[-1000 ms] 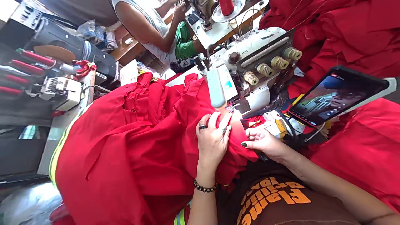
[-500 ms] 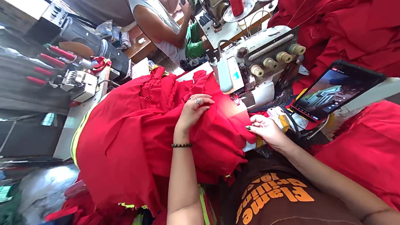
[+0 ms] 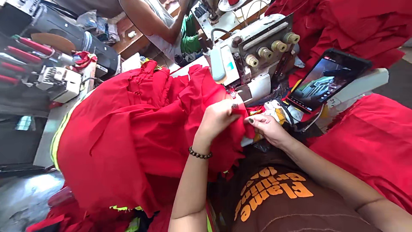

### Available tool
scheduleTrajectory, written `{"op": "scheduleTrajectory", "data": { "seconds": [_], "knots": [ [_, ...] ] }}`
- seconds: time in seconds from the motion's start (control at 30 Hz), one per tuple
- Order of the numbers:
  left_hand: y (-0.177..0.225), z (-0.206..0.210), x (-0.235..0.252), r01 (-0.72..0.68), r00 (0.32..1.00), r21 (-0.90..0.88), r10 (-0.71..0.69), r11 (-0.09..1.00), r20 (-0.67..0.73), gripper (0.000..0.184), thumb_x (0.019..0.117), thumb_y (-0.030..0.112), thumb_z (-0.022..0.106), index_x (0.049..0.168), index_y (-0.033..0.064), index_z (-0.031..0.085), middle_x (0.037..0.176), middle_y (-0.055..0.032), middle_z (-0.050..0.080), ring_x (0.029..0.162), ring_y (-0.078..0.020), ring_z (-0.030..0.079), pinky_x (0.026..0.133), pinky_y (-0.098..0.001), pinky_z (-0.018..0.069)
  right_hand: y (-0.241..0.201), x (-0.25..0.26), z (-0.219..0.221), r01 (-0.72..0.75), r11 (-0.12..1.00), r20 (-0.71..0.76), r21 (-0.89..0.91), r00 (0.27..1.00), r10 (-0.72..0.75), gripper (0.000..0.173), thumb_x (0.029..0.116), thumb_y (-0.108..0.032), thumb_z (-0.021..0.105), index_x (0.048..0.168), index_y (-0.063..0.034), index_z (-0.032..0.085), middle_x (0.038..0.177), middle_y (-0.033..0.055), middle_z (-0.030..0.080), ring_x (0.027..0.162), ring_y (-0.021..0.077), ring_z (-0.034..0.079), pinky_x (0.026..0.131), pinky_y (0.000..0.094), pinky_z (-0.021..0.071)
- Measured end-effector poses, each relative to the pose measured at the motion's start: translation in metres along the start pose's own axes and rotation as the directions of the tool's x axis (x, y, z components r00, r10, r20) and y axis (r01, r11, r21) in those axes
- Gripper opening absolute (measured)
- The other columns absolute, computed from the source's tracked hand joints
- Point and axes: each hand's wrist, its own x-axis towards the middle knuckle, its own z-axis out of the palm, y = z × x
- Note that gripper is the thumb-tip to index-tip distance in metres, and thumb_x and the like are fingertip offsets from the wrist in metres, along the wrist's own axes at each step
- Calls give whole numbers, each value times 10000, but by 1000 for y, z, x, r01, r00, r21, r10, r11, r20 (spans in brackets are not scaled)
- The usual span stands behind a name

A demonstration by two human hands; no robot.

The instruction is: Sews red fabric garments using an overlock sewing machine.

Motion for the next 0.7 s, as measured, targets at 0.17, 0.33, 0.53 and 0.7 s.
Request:
{"op": "scheduleTrajectory", "data": {
  "seconds": [0.17, 0.33, 0.53, 0.7],
  "knots": [
    [-3, 12, 3, 68, 996, 75, -64, 995, -54, 147, 836, 166, 821, 888, 58, 735, 910, -86, 730, 840, -206, 715, 746, -436, 594, -7, -6, -6, -111, 994, 5, -7, 994, 111, 478, 1118, -271, 320, 1024, -36, 726, 899, 18, 722, 803, 79, 665, 763, 262, 557],
    [32, 25, 5, 9, 998, 249, 5, 969, -55, 121, 841, 159, 773, 861, 58, 709, 757, -85, 672, 677, -248, 671, 599, -444, 553, -2, -5, -7, -83, 994, 1, -72, 997, 83, 376, 1091, -310, 448, 1090, -29, 698, 962, 31, 711, 886, 80, 673, 843, 284, 571],
    [41, 32, 15, 73, 994, 290, -94, 954, 58, 123, 888, 140, 755, 933, 35, 709, 831, -126, 651, 753, -307, 653, 672, -490, 534, -17, -8, -4, -59, 987, 65, -147, 995, 69, 402, 950, -204, 688, 1286, 4, 617, 1115, 69, 716, 1005, 95, 688, 909, 287, 576],
    [41, 26, 19, 82, 990, 159, -98, 984, 99, 171, 874, 192, 795, 919, 49, 714, 788, -90, 670, 720, -252, 673, 638, -457, 555, -15, -5, -3, -31, 981, -24, -190, 999, 27, 177, 945, -53, 685, 1108, 16, 702, 951, 59, 741, 871, 74, 702, 825, 281, 595]
  ]
}}
